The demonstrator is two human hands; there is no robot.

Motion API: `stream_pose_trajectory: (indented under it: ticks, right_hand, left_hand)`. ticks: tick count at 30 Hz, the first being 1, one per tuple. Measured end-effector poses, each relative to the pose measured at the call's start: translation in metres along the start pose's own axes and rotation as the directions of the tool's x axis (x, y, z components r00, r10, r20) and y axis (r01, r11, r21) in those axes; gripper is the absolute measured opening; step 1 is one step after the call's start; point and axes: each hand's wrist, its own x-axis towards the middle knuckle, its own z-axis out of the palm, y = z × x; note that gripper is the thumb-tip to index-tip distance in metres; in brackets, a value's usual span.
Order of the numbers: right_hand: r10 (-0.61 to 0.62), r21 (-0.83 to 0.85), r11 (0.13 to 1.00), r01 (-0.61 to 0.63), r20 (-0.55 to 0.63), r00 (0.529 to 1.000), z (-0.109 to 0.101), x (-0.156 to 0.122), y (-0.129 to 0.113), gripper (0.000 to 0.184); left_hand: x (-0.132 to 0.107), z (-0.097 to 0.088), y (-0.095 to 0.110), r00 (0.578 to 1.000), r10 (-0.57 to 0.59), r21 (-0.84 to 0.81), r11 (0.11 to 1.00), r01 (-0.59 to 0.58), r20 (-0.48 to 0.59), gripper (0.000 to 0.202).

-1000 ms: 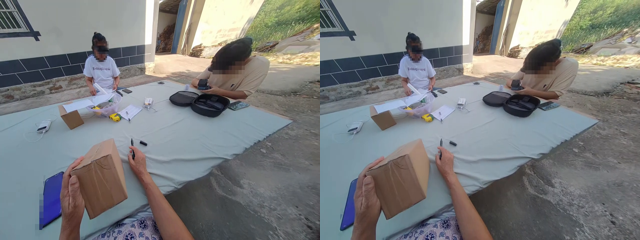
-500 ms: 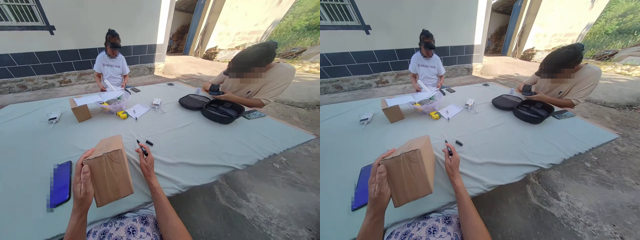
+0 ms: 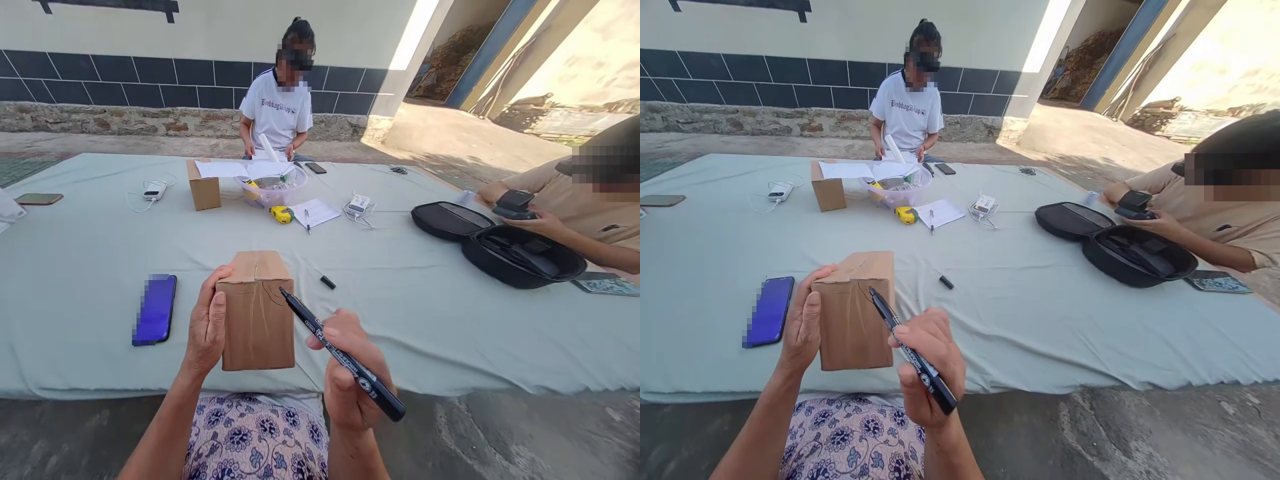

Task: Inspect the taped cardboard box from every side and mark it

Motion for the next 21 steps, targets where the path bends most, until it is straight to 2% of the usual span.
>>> stream_pose_trajectory:
  ticks: [5,13,17,21]
  right_hand:
    - [-0.025,-0.056,0.998,0.034,0.149,0.988,0.006,0.003,0.001,0.026]
    - [0.004,-0.083,0.996,0.012,0.19,0.982,0.005,0.005,0.001,0.024]
    - [0.046,-0.092,0.995,-0.032,0.156,0.987,-0.004,0.0,0.003,0.023]
    - [0.072,-0.126,0.99,-0.068,0.033,0.997,-0.014,-0.005,0.007,0.022]
  left_hand:
    - [0.0,0.0,0.0,1.0,0.008,-0.002,1.0,-0.008,0.002,0.036]
    - [0.0,0.001,-0.002,1.0,-0.012,0.011,1.0,0.012,-0.001,0.038]
    - [0.001,0.001,-0.001,0.999,-0.032,0.004,0.999,0.032,-0.013,0.041]
    - [0.002,0.001,0.001,0.999,-0.047,0.007,0.999,0.047,-0.018,0.043]
